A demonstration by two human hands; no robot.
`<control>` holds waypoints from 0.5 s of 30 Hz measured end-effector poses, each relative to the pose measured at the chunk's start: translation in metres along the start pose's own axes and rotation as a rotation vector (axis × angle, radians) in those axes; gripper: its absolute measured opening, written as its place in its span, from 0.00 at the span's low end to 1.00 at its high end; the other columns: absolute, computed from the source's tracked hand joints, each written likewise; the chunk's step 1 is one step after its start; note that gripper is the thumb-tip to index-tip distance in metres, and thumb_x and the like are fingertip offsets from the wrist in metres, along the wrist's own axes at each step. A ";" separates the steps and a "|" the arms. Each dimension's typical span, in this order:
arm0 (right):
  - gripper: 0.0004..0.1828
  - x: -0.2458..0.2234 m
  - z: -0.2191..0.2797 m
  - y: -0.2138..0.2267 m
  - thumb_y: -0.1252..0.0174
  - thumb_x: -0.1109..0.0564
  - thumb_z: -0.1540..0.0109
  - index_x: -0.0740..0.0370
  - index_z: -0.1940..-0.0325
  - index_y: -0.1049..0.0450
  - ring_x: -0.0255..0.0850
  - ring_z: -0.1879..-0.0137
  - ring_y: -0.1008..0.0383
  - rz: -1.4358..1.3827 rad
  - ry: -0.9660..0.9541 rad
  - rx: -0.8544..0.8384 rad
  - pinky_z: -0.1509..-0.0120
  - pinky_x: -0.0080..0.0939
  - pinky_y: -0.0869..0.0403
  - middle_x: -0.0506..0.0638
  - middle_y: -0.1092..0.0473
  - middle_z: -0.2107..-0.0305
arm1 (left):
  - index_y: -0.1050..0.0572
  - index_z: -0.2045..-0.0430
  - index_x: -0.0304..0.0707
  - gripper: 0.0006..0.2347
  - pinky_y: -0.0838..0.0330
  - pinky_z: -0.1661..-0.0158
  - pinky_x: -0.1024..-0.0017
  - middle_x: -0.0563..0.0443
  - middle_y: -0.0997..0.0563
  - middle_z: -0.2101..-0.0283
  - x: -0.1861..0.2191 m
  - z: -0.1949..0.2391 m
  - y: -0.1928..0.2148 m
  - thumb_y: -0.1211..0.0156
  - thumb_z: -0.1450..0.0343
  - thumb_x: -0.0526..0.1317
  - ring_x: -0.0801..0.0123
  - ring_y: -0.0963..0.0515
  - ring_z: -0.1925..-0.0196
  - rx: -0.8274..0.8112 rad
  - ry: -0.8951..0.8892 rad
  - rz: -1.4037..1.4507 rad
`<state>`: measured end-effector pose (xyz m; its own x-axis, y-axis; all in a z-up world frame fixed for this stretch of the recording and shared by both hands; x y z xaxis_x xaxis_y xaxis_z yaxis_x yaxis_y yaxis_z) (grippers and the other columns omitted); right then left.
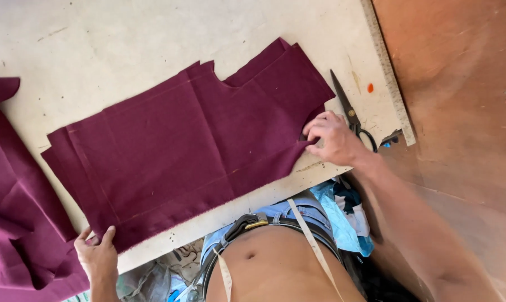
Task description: Cutting fabric pieces along marked lines using scissors and then organizing and folding the cut pieces on a work table.
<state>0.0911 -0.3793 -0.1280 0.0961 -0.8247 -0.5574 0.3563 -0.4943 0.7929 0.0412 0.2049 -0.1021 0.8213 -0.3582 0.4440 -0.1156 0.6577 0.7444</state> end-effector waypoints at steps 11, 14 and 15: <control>0.26 -0.009 0.034 0.032 0.37 0.53 0.36 0.58 0.35 0.32 0.50 0.50 0.24 -0.110 -0.753 -0.045 0.44 0.53 0.27 0.54 0.24 0.56 | 0.34 0.38 0.34 0.22 0.28 0.56 0.63 0.43 0.32 0.53 -0.032 -0.008 0.009 0.32 0.24 0.41 0.63 0.31 0.58 0.004 -0.093 -0.070; 0.19 0.020 0.053 0.003 0.34 0.55 0.37 0.62 0.43 0.27 0.46 0.57 0.25 -0.080 -0.656 0.195 0.48 0.50 0.28 0.52 0.24 0.62 | 0.31 0.40 0.35 0.20 0.28 0.54 0.64 0.44 0.29 0.54 -0.048 -0.012 0.011 0.32 0.24 0.42 0.63 0.29 0.57 0.015 -0.122 -0.069; 0.16 0.029 0.058 -0.008 0.32 0.54 0.38 0.62 0.49 0.24 0.43 0.62 0.25 -0.029 -0.597 0.271 0.51 0.47 0.26 0.51 0.23 0.62 | 0.30 0.41 0.35 0.20 0.28 0.52 0.63 0.42 0.27 0.53 -0.051 -0.014 0.011 0.32 0.24 0.42 0.61 0.27 0.55 0.018 -0.129 -0.068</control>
<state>0.0372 -0.4152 -0.1365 -0.4700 -0.7821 -0.4092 0.0965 -0.5063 0.8569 0.0060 0.2394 -0.1229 0.7490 -0.4849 0.4516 -0.0725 0.6175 0.7832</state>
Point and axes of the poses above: each hand's wrist, its own z-axis away from the middle knuckle, its own y-axis out of the back of the hand, x = y × z, the point moved 1 cm from there along -z, towards the middle knuckle
